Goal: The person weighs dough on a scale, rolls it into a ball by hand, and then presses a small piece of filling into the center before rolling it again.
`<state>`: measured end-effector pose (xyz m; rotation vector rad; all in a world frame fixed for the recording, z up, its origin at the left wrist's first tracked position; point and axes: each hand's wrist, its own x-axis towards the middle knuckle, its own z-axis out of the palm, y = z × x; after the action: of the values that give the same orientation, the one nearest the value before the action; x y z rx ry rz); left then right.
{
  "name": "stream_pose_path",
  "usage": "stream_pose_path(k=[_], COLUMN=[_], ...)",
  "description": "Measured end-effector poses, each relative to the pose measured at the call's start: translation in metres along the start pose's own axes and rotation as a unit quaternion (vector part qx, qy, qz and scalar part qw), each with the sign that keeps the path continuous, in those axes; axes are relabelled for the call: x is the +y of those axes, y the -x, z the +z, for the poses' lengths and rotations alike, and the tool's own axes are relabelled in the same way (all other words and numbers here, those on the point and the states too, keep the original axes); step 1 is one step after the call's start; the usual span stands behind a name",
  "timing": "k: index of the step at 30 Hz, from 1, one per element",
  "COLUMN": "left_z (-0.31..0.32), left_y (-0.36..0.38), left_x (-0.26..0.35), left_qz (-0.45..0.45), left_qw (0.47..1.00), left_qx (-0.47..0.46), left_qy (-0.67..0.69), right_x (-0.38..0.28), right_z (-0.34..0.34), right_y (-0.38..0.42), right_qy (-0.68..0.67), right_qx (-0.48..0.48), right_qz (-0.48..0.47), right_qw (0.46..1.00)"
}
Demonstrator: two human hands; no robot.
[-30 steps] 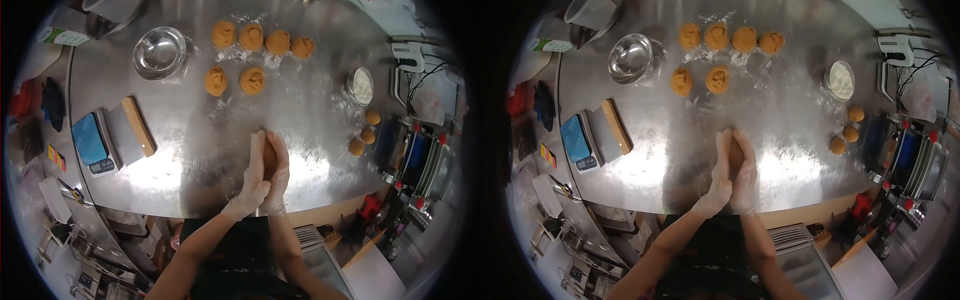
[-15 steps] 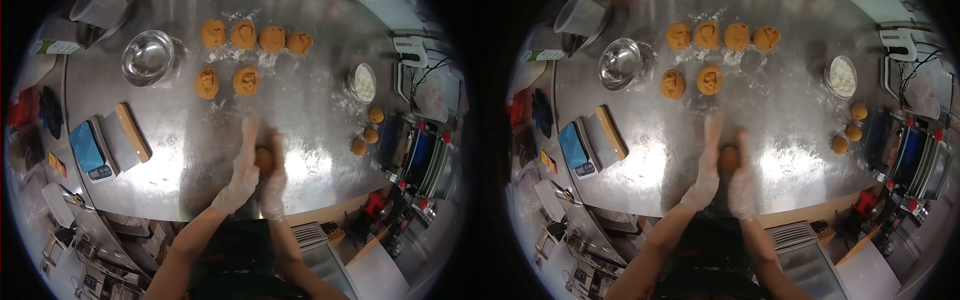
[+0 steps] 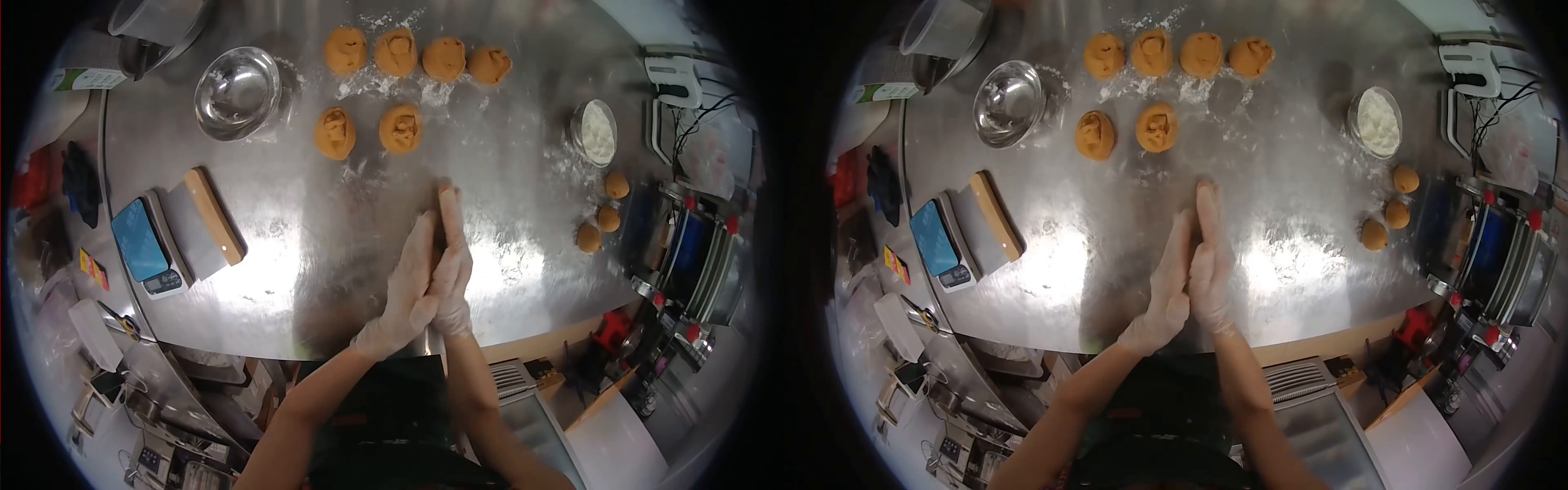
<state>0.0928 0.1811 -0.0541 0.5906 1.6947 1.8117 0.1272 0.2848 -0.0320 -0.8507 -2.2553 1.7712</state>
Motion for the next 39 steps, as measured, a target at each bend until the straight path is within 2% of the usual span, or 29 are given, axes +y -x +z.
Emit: stream_pose_path(k=[2, 5, 7, 8, 11, 14, 15, 18, 21, 25, 27, 31, 34, 38, 39], left_z=[-0.002, -0.012, -0.004, -0.001, 0.003, -0.012, -0.015, 0.000, 0.004, -0.013, -0.002, 0.007, -0.002, 0.001, 0.006], left_y=[0.006, -0.034, -0.031, -0.026, 0.019, -0.014, -0.031, -0.027, 0.012, -0.028, -0.037, 0.009, -0.001, -0.036, -0.026], left_x=[-0.005, -0.002, -0.001, 0.003, -0.012, -0.001, 0.003, -0.002, 0.003, 0.008, -0.006, 0.001, 0.008, 0.012, 0.006], left_qz=[0.017, 0.031, -0.051, -0.048, 0.007, 0.001, 0.024, -0.028, 0.015, -0.011, -0.003, 0.003, -0.014, -0.050, -0.066], left_qw=[1.000, 0.999, 0.998, 0.999, 1.000, 0.998, 0.998, 0.999, 1.000, 0.997, 1.000, 1.000, 0.996, 0.998, 0.998], left_qx=[0.014, 0.031, -0.030, -0.001, 0.000, 0.045, 0.035, -0.011, 0.000, 0.045, 0.011, 0.014, 0.051, 0.006, 0.011], left_qy=[-0.007, -0.021, 0.038, -0.022, 0.004, -0.052, -0.041, -0.011, -0.016, -0.064, 0.000, -0.012, -0.075, 0.025, -0.015], right_x=[-0.002, -0.018, -0.017, -0.013, -0.003, -0.017, -0.021, -0.015, -0.005, -0.023, -0.026, -0.006, -0.017, -0.026, -0.018], right_z=[-0.004, 0.013, 0.019, 0.018, -0.003, 0.003, 0.009, 0.014, -0.002, 0.007, 0.014, -0.002, -0.005, 0.008, 0.004], right_y=[-0.003, 0.012, 0.012, 0.008, -0.012, 0.002, 0.008, 0.006, -0.013, 0.007, 0.011, -0.012, -0.005, 0.006, 0.001], right_qy=[0.001, 0.017, 0.038, 0.057, 0.007, 0.003, 0.004, 0.017, -0.004, -0.010, -0.004, -0.010, -0.018, -0.013, -0.011], right_qx=[0.001, 0.003, 0.003, 0.003, -0.004, -0.004, -0.004, -0.005, -0.012, -0.012, -0.011, -0.022, -0.025, -0.018, -0.022], right_qz=[0.000, 0.012, 0.022, 0.036, 0.003, 0.007, 0.008, 0.008, -0.002, 0.006, 0.004, -0.008, -0.003, -0.004, -0.008], right_qw=[1.000, 1.000, 0.999, 0.998, 1.000, 1.000, 1.000, 1.000, 1.000, 1.000, 1.000, 1.000, 1.000, 1.000, 1.000])
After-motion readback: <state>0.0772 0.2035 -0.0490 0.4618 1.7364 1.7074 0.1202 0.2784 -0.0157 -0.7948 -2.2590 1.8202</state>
